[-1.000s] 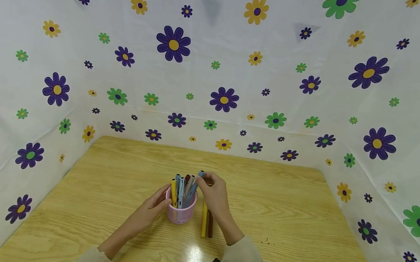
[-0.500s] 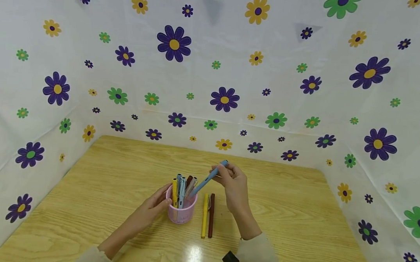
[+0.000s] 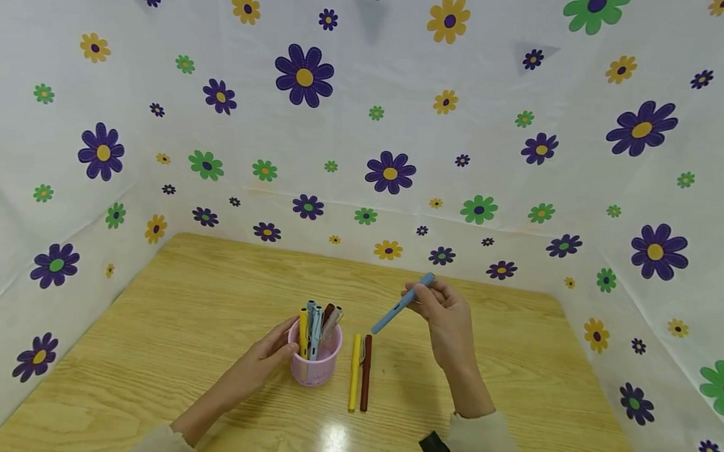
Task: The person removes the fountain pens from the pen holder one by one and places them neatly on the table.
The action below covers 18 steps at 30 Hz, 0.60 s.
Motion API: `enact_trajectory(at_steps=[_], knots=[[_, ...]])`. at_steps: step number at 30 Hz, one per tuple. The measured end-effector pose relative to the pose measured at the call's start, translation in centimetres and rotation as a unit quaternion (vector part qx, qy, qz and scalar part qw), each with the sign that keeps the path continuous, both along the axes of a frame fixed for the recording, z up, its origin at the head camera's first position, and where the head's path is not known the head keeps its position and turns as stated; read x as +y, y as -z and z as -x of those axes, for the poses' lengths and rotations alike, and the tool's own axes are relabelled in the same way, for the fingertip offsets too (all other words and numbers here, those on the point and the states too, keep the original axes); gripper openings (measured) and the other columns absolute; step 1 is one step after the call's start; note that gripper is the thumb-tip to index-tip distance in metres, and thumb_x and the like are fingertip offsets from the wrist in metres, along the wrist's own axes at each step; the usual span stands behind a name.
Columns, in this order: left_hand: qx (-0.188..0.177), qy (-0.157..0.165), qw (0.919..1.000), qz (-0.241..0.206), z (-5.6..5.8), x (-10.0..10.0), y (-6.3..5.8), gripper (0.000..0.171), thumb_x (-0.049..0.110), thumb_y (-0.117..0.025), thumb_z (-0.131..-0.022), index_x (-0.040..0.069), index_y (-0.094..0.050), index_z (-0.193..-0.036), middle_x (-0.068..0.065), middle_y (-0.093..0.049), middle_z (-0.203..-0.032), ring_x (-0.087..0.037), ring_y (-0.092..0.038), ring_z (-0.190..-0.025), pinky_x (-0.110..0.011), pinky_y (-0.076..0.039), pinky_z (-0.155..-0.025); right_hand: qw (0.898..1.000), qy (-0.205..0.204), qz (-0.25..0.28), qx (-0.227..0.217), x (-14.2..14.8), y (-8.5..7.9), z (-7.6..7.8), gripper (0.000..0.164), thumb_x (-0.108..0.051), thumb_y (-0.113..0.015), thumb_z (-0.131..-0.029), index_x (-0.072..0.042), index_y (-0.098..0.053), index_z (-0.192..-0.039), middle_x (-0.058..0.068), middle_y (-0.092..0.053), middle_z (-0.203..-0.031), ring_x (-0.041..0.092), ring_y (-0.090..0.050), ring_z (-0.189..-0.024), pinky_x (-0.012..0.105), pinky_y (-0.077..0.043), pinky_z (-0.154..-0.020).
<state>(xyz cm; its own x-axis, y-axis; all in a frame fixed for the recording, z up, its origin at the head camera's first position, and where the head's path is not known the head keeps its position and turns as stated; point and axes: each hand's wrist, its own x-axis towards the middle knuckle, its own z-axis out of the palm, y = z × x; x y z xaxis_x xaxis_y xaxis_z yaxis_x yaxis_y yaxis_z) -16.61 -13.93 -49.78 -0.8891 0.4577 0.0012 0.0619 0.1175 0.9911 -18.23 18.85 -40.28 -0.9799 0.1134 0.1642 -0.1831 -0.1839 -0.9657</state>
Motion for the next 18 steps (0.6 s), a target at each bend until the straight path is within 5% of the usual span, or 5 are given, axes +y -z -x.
enact_trajectory(at_steps=[18], knots=[[0.014, -0.002, 0.9999, 0.001, 0.1, 0.1, 0.1, 0.064, 0.028, -0.050, -0.111, 0.008, -0.022, -0.165, -0.022, -0.023, -0.167, -0.039, -0.026, -0.152, -0.047, -0.029, -0.120, 0.999, 0.010, -0.001, -0.032, 3.7, 0.6, -0.8, 0.030, -0.013, -0.068, -0.102, 0.006, -0.057, -0.122, 0.004, -0.076, -0.102, 0.020, -0.074, -0.100, 0.037, -0.058, -0.099]])
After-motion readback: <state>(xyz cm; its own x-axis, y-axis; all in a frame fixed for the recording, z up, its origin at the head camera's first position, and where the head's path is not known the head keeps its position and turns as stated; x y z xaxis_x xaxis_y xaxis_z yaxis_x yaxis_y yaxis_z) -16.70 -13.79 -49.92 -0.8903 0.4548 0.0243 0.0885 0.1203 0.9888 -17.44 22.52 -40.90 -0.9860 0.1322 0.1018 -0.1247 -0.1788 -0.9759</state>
